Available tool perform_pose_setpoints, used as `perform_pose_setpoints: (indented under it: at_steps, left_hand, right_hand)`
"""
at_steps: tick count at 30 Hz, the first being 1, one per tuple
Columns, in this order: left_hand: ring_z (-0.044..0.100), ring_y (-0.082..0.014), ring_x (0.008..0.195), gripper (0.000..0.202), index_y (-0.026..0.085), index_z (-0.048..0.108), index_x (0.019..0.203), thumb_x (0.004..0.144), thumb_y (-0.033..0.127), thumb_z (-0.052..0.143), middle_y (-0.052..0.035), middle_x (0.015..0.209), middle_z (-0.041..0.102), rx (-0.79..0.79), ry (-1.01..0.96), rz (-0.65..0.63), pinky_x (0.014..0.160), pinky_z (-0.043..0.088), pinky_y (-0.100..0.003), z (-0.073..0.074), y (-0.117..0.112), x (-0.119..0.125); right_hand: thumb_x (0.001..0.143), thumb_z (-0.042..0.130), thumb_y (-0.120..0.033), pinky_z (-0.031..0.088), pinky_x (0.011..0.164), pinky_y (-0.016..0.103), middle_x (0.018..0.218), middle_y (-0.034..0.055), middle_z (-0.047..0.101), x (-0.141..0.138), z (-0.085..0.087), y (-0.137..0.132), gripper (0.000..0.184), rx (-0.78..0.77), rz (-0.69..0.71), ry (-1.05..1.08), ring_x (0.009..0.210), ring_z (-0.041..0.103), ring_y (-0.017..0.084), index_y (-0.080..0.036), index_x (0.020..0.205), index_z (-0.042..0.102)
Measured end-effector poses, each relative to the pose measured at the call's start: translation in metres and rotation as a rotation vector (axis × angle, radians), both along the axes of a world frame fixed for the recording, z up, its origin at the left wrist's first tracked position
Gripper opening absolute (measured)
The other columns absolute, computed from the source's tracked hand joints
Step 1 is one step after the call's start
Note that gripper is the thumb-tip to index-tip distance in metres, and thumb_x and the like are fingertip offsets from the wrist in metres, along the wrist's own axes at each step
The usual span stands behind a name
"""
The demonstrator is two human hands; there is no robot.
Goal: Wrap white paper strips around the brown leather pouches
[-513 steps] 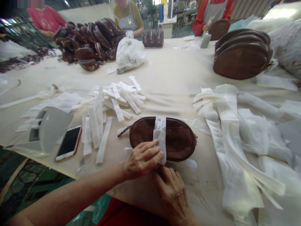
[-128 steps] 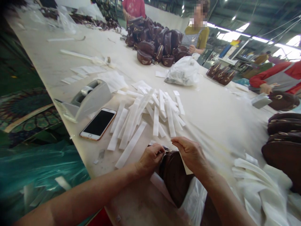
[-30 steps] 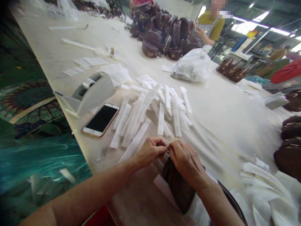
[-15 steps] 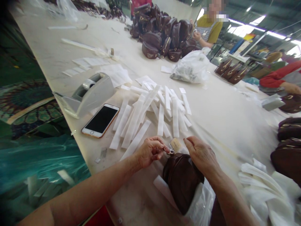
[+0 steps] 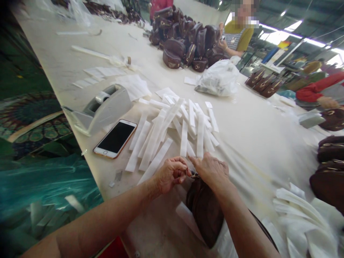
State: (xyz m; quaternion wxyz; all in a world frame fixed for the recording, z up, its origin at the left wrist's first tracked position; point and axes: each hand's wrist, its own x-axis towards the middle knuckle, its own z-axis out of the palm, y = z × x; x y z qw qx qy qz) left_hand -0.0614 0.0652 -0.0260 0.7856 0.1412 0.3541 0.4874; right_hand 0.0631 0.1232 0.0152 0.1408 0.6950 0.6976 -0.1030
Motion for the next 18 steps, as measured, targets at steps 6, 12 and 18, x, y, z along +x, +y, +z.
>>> perform_pose_setpoints:
  at_steps: [6,12,18]
  left_hand:
    - [0.044,-0.0069,0.032,0.019,0.016,0.048,0.063,0.048,0.019,0.059,-0.0021,0.053,0.062,0.016,-0.022,-0.008,0.032,0.016,-0.016,0.0,-0.002,0.001]
    - [0.043,-0.0063,0.033,0.022,0.016,0.048,0.063,0.047,0.017,0.063,-0.0014,0.051,0.061,0.019,-0.036,-0.002,0.033,0.015,-0.015,0.001,-0.002,0.001]
    - [0.043,-0.0051,0.035,0.026,0.014,0.052,0.066,0.048,0.018,0.07,-0.0035,0.055,0.063,0.049,-0.057,0.023,0.037,0.016,-0.017,0.0,-0.003,0.0]
  right_hand:
    - [0.065,0.057,-0.043,0.043,0.071,0.041,0.086,0.0207,0.068,0.004,-0.007,0.014,0.044,-0.017,-0.106,0.103,0.089,0.064,0.037,-0.011,0.094,0.064]
    - [0.054,0.061,-0.028,0.044,0.06,0.031,0.07,0.0072,0.068,0.032,0.006,0.015,0.024,-0.039,-0.209,0.45,0.074,0.065,0.026,-0.017,0.075,0.065]
    - [0.053,0.07,-0.041,0.04,0.051,0.025,0.067,0.0019,0.069,0.04,0.013,-0.011,0.038,0.095,-0.33,1.017,0.054,0.056,0.013,-0.018,0.083,0.064]
